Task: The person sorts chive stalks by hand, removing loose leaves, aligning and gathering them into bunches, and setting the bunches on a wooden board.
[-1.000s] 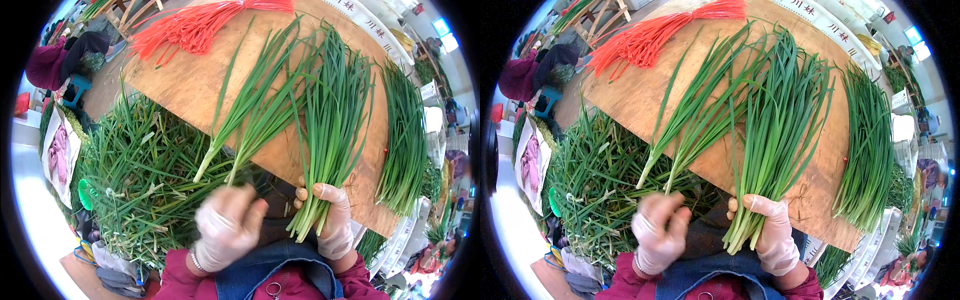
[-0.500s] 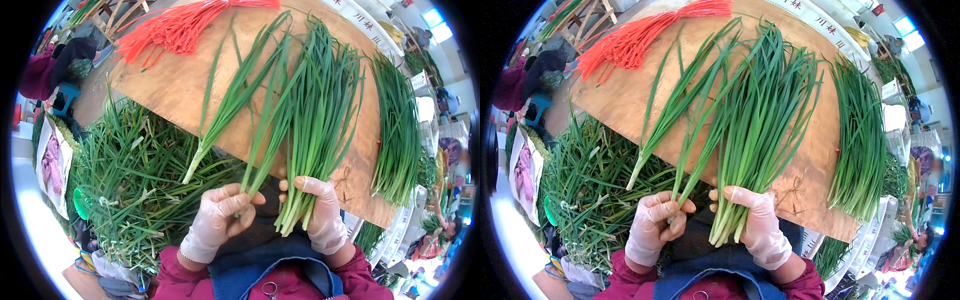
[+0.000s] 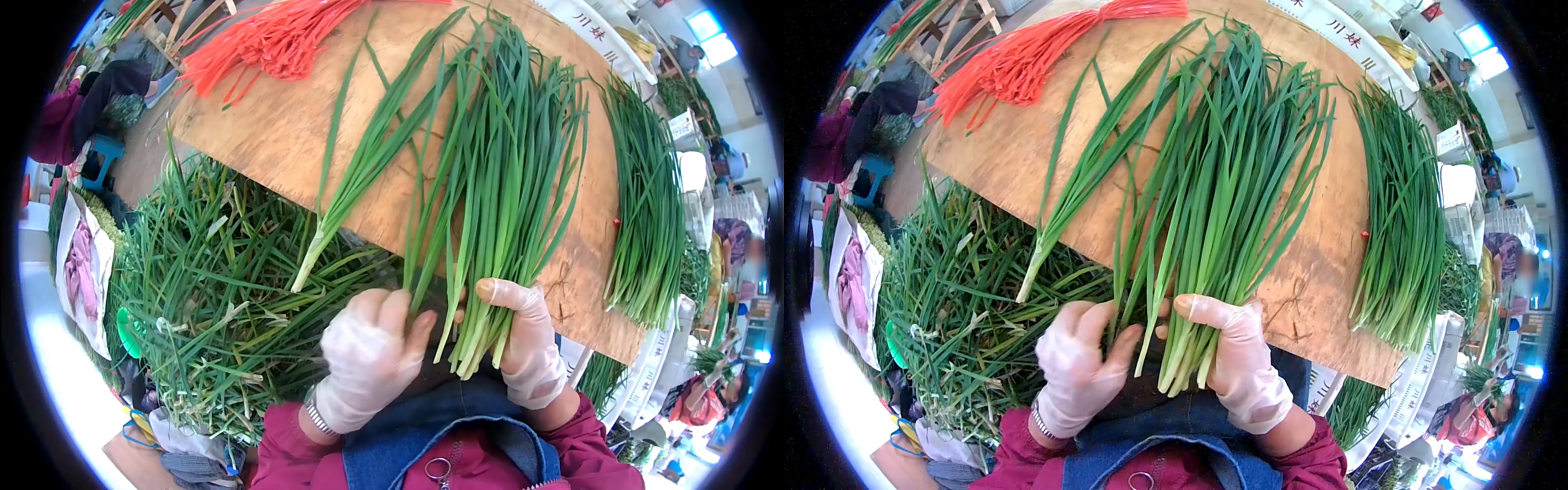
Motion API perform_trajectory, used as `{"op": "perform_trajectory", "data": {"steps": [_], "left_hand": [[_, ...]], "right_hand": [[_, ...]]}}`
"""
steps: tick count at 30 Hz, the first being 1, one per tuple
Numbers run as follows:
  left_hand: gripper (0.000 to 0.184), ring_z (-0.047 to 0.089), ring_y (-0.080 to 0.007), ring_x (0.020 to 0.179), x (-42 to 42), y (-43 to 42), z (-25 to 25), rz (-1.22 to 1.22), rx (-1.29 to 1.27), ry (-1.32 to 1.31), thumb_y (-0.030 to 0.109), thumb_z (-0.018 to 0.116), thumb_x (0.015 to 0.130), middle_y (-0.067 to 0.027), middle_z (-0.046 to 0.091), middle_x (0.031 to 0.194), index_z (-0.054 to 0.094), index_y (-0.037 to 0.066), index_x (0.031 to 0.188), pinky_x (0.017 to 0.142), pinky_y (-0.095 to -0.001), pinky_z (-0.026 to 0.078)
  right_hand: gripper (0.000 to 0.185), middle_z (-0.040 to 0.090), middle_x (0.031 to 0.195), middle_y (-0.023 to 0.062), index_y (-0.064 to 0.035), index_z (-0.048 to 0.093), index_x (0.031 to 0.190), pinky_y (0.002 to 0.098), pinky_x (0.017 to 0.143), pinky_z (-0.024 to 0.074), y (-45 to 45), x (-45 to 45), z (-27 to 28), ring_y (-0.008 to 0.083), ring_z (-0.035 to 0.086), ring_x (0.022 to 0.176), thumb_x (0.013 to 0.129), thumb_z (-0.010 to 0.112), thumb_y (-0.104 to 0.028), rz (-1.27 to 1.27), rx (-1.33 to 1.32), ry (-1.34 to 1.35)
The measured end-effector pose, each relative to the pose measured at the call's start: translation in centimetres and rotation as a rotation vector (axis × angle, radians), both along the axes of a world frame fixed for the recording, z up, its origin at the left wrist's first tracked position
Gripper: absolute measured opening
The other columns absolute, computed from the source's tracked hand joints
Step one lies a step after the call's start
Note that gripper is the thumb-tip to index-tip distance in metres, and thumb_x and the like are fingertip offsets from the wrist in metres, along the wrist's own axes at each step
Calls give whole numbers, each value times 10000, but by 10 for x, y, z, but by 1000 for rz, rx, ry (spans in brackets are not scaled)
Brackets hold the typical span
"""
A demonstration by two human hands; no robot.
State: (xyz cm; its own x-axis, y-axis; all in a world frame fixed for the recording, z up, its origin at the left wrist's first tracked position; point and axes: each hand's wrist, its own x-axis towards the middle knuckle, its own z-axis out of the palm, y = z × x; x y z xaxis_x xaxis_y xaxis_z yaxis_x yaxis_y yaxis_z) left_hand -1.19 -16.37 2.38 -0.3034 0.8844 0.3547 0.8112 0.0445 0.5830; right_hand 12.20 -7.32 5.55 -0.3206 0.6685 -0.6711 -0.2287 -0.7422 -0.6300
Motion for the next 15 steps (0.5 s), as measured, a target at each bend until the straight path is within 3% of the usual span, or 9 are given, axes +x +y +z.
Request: {"op": "perform_trajectory", "data": {"steps": [3, 5, 6, 7, 9, 12, 15], "left_hand": [[175, 547, -272, 597, 5, 8, -12, 11, -110, 37, 136, 663, 721, -99, 511, 704, 543, 55, 820, 501, -361, 435], [125, 545, -287, 572, 3, 9, -13, 55, -43, -266, 73, 658, 719, -106, 524, 670, 557, 55, 790, 512, -353, 444], [95, 563, -262, 559, 2, 9, -16, 70, -15, -620, 32, 654, 732, -112, 570, 670, 589, 46, 799, 529, -323, 452], [90, 582, -165, 590, 1, 6, -13, 88, -93, -888, 26, 651, 765, -92, 615, 710, 609, 13, 843, 547, -272, 454], [103, 562, -90, 640, -3, 5, 9, 184, -323, -1404, 41, 644, 796, -60, 621, 736, 608, -18, 872, 575, -236, 457], [92, 549, -70, 663, 0, 5, 21, 176, -299, -1563, 27, 638, 803, -40, 610, 728, 600, -35, 860, 585, -226, 462], [105, 566, -90, 648, 17, 2, 5, 70, -110, -1189, 18, 650, 788, -60, 618, 724, 601, -27, 870, 585, -236, 467]], "right_hand": [[258, 639, 766, 130, 46, 583, 958, 319, 575, 544, 0, 2, -2, 223, 628, 614, 723, 632, -47, -14, -3, 29], [259, 638, 764, 130, 46, 583, 959, 318, 577, 547, 0, 5, -1, 223, 629, 615, 719, 633, -36, -29, -3, 34], [260, 638, 769, 130, 47, 583, 963, 320, 577, 548, 0, 5, -1, 223, 629, 616, 719, 632, -28, -29, -7, 26], [261, 639, 774, 130, 48, 583, 967, 321, 578, 550, 0, 5, -1, 223, 629, 616, 720, 631, -20, -27, -11, 20], [264, 640, 790, 131, 50, 584, 976, 324, 585, 551, 0, 4, -1, 224, 630, 623, 722, 629, -6, -23, -15, 21], [261, 643, 854, 136, 55, 587, 987, 334, 620, 550, -3, 1, -1, 228, 638, 676, 732, 627, 21, -17, 19, 60], [344, 634, 917, 172, 56, 552, 1051, 350, 695, 549, -5, -4, -2, 267, 640, 765, 730, 628, -42, 34, 37, 70]]}}
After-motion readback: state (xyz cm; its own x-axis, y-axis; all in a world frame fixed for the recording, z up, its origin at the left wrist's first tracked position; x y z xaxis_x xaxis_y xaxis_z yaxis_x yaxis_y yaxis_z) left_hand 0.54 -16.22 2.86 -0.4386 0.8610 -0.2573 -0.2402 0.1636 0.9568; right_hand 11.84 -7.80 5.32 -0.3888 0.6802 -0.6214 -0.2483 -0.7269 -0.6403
